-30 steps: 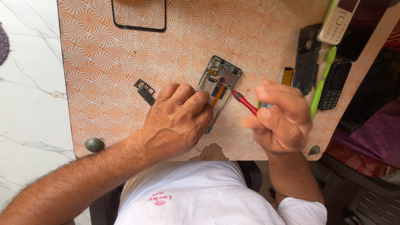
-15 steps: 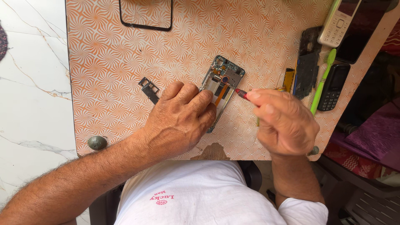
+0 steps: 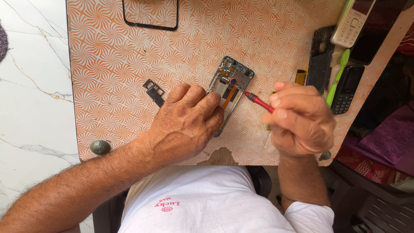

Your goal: The person holds a disassembled smartphone with a cracked screen and uses a red screwdriver to manipulate internal components. They rotate the device to inspect different sides and use a yellow plastic tool to pry at the edges of the phone's frame.

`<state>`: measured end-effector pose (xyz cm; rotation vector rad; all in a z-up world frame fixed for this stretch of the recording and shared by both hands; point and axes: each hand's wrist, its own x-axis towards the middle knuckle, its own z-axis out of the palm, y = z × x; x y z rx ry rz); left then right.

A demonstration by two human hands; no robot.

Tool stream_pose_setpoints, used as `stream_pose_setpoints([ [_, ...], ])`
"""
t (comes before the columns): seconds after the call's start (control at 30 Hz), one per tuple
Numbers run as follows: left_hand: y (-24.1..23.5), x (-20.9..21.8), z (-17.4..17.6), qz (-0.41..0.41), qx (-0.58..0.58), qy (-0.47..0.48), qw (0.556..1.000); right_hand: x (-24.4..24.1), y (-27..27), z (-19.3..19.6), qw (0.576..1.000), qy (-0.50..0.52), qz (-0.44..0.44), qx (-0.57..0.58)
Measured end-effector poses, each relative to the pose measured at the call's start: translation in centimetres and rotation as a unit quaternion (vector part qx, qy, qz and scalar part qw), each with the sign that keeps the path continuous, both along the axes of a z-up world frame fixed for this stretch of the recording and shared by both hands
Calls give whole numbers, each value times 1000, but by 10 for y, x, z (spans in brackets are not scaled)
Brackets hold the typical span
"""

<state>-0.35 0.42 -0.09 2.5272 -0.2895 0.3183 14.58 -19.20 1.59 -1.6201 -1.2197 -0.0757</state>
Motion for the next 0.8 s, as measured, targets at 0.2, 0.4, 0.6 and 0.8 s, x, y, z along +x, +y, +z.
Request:
stream_pose_setpoints([
  [0.2, 0, 1, 2, 1, 2, -4, 1000, -3, -1, 2, 999, -4, -24, -29],
  [0.4, 9, -8, 15, 42, -3, -21, 999, -1, -2, 0, 999, -16, -28, -18],
  [0.6, 55, -52, 35, 259, 57, -30, 964, -9, -4, -1, 999, -34, -12, -18],
  [0.8, 58, -53, 24, 224, 72, 2, 972, -3, -9, -8, 998, -64, -8, -20],
])
